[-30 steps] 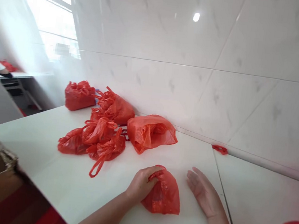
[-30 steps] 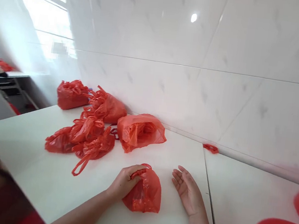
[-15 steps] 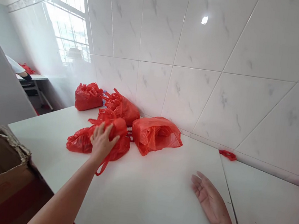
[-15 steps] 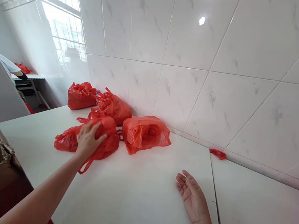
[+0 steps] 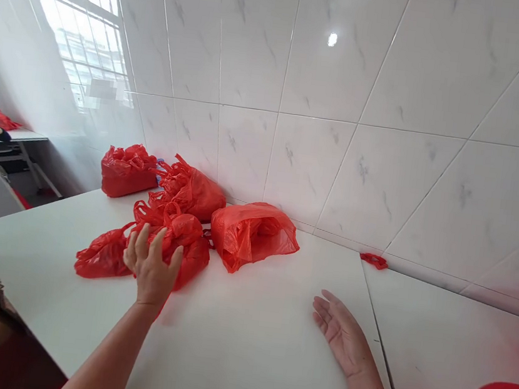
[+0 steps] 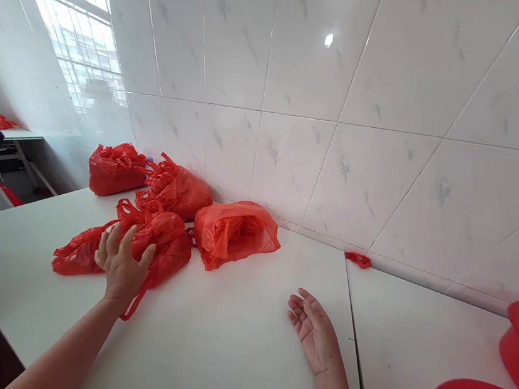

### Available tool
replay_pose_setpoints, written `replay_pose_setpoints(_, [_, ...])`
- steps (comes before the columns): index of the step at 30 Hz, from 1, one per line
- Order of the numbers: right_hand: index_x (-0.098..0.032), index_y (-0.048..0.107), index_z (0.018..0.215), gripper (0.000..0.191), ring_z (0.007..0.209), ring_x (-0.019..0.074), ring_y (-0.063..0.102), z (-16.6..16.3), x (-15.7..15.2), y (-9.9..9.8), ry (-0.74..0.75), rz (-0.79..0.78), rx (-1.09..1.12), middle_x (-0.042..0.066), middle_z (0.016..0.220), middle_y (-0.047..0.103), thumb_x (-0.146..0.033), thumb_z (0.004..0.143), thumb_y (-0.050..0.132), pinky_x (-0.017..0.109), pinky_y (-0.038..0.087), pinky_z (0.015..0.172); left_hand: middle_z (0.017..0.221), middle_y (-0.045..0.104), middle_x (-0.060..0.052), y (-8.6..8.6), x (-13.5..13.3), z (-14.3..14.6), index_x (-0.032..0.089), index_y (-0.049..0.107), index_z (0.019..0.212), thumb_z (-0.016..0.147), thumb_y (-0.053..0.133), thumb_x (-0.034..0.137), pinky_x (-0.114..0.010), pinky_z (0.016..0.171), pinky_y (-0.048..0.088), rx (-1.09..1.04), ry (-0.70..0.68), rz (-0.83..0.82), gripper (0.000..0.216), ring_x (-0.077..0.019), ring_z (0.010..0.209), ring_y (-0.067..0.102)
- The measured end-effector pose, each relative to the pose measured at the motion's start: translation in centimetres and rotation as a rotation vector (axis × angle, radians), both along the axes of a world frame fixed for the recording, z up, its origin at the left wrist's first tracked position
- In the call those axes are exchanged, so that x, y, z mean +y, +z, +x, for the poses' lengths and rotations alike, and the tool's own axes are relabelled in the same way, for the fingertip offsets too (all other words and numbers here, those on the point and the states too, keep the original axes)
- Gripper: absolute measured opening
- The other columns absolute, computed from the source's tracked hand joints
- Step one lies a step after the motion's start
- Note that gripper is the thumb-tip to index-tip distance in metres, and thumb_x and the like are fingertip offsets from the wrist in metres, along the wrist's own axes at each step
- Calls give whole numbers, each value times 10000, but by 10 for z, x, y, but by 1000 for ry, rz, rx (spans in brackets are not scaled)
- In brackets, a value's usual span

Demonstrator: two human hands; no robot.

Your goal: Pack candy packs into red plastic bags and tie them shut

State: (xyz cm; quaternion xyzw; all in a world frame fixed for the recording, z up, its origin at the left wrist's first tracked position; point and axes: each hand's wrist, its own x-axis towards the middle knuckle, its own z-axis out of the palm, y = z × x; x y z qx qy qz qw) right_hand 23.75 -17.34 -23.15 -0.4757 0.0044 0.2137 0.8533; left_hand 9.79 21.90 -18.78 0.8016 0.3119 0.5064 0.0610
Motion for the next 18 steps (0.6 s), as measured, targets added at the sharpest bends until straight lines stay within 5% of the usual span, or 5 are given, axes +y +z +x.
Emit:
replay_pose_setpoints(3, [-229, 641, 1093, 383, 1001, 177, 611, 0, 2, 2, 1, -19, -9, 62, 1013, 682, -357, 743, 724, 293, 543, 822, 1370, 450, -118, 22, -41, 11, 203, 576, 1158, 817, 591, 294, -460, 1069, 296, -100, -229, 249, 353, -277, 1294, 374])
replay_pose_setpoints(5, [-237, 636, 1096, 385, 1008, 175, 604, -1, 3, 4, 3, -32, -21, 55, 1020, 676, -363, 743, 724, 289, 536, 829, 1288, 530, -79, 35, -66, 27, 246, 612, 1095, 809, 604, 288, -424, 1028, 339, 64, -436, 333, 290, -250, 1216, 450])
replay_pose_setpoints(10, [-262, 616, 1120, 383, 941, 159, 601, -6, 3, 9, 47, -93, -92, 41, 1054, 651, -381, 766, 700, 261, 524, 756, 1173, 598, -93, 53, -97, 62, 222, 679, 846, 776, 629, 259, -490, 900, 351, 374, -433, 218, 93, -283, 1072, 501])
replay_pose_setpoints(14, [-274, 563, 1201, 407, 857, 144, 598, -11, 7, 11, 201, -63, -173, 57, 1099, 631, -404, 821, 630, 248, 494, 670, 1021, 654, -41, 43, -126, 58, 215, 655, 774, 865, 505, 181, -423, 843, 378, 450, -687, 237, 179, -214, 959, 536])
replay_pose_setpoints(18, [-274, 459, 1312, 520, 1093, 214, 559, -19, 22, 13, 361, 32, -227, 102, 1267, 556, -478, 846, 567, 345, 476, 861, 1049, 647, -30, 15, -170, 35, 206, 629, 803, 877, 492, 165, -335, 802, 424, 517, -1095, 295, 161, -176, 958, 553])
